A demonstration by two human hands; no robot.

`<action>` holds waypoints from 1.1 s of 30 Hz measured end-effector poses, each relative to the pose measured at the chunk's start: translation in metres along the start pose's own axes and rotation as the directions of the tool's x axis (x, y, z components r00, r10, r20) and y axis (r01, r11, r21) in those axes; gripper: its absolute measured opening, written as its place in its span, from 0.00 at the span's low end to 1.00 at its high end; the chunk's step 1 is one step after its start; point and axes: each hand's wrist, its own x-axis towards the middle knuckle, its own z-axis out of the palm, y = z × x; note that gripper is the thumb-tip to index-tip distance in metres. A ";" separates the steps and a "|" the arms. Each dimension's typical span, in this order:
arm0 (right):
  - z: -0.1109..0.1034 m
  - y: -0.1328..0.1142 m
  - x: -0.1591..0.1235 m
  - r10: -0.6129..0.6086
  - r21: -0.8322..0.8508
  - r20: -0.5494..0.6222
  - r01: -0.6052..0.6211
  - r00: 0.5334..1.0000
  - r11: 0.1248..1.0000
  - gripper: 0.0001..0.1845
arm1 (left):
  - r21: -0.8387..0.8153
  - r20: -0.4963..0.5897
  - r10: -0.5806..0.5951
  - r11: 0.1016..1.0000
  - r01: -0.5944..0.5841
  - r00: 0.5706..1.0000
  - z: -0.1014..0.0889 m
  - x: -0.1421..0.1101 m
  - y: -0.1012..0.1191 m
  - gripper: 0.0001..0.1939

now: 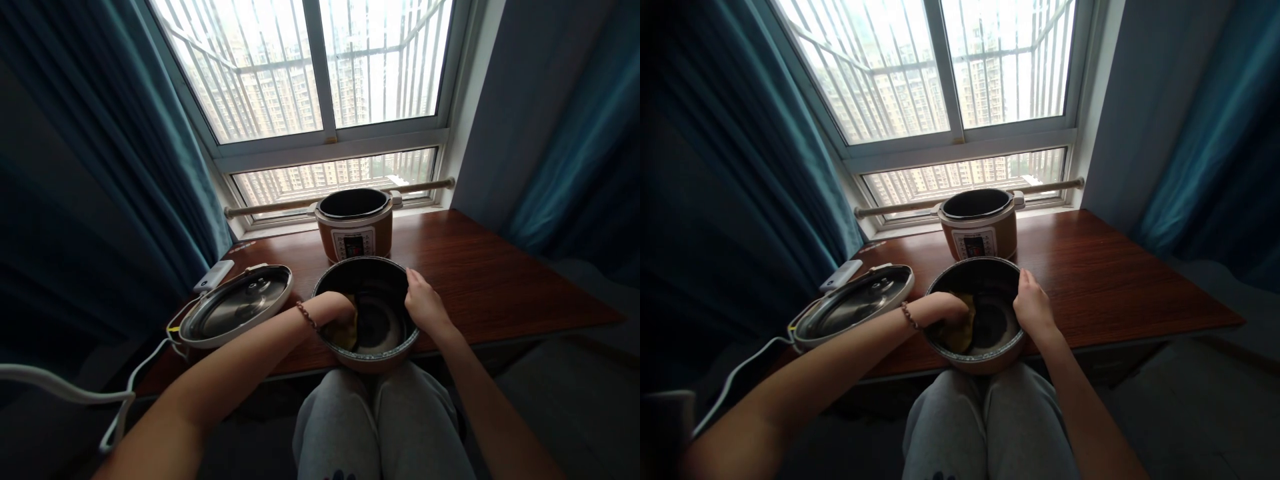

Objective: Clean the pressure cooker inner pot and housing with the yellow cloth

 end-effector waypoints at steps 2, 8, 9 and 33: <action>0.000 0.000 0.000 -0.001 -0.003 0.000 0.001 1.000 1.000 0.30 | -0.009 0.124 0.073 0.997 -0.072 0.990 -0.024 -0.008 0.004 0.08; 0.003 0.003 0.001 -0.026 -0.020 -0.013 0.025 1.000 0.999 0.29 | -0.082 -0.297 0.239 0.958 -0.274 0.924 -0.074 -0.042 -0.001 0.15; 0.004 0.003 0.001 -0.027 -0.029 -0.013 0.027 1.000 0.999 0.29 | -0.079 -0.470 0.202 0.960 -0.269 0.859 -0.072 -0.048 -0.007 0.16; 0.064 -0.110 0.017 -0.391 -0.011 0.746 0.597 0.539 0.802 0.27 | -0.195 -0.634 -0.061 0.977 -0.082 0.771 -0.019 -0.060 -0.053 0.14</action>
